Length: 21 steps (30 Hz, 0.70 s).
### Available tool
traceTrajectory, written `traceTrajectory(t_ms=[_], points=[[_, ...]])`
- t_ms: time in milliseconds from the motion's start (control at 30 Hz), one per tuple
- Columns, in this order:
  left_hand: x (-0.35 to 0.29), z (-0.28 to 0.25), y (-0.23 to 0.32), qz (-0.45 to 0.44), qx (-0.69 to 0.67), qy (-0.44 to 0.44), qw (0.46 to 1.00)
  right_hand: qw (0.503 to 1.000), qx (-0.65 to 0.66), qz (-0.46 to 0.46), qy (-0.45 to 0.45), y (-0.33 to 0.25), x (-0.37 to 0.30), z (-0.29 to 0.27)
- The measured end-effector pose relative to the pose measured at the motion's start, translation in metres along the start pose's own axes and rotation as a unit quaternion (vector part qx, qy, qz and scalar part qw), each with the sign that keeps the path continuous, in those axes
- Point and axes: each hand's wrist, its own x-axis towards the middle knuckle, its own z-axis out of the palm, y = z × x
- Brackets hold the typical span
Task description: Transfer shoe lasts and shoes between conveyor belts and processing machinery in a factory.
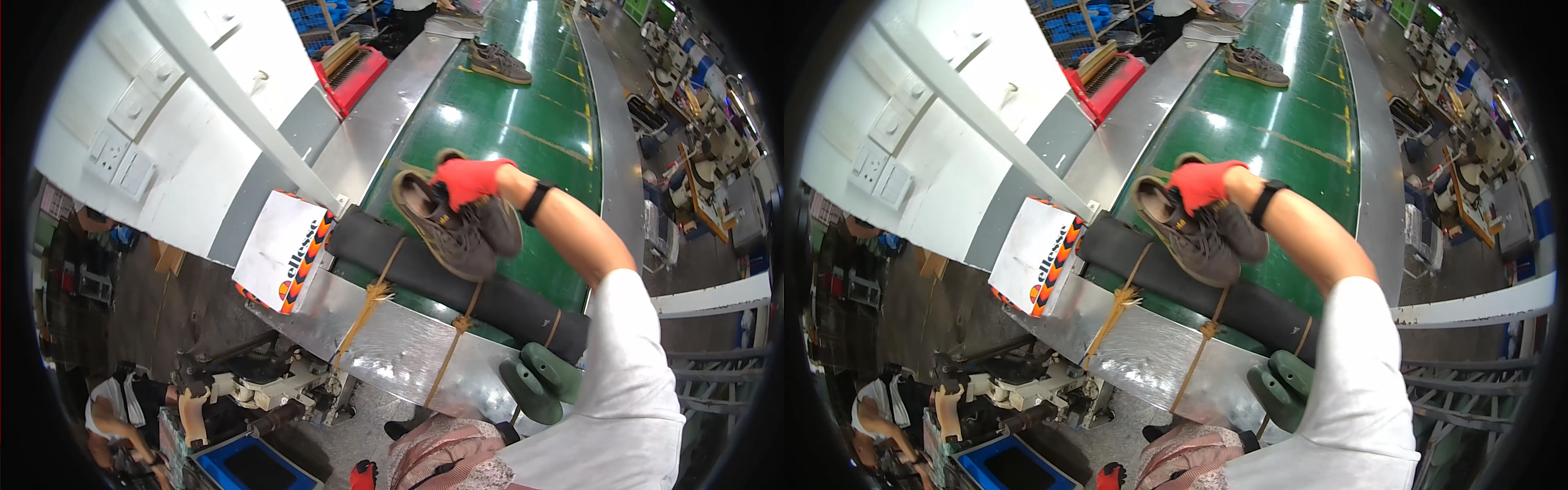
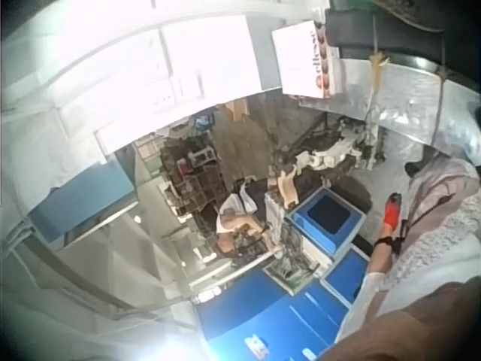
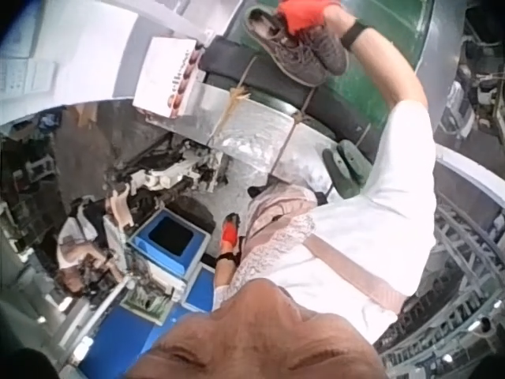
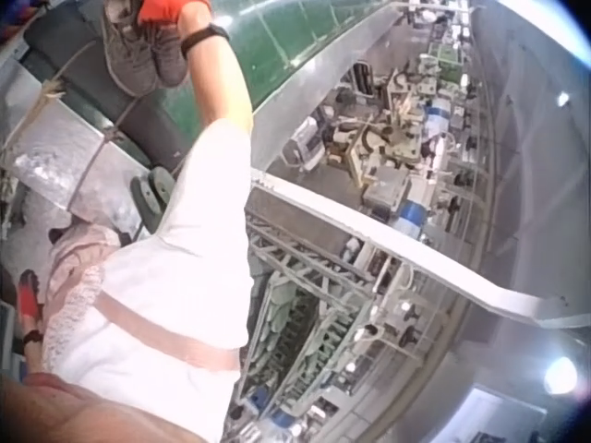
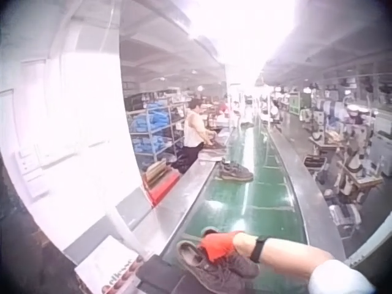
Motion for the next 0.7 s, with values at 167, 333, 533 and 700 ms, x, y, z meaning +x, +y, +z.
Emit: traceTrajectory(t_ms=[167,333,533,700], points=[[0.038,-0.021,-0.018,0.166,0.177,0.033,0.969,0.955,-0.025,0.033,0.295,0.003,-0.025,0.074],[0.090,-0.041,0.054,-0.057,0.011,-0.092,0.994,0.919,0.014,0.316,0.234,-0.062,-0.185,0.234],[0.143,-0.016,0.207,0.296,0.180,-0.046,0.937,0.883,0.040,0.448,0.135,-0.133,-0.285,0.352],[0.157,0.035,0.321,0.264,0.191,-0.218,0.920,0.868,0.008,0.458,0.191,-0.152,-0.273,0.373]])
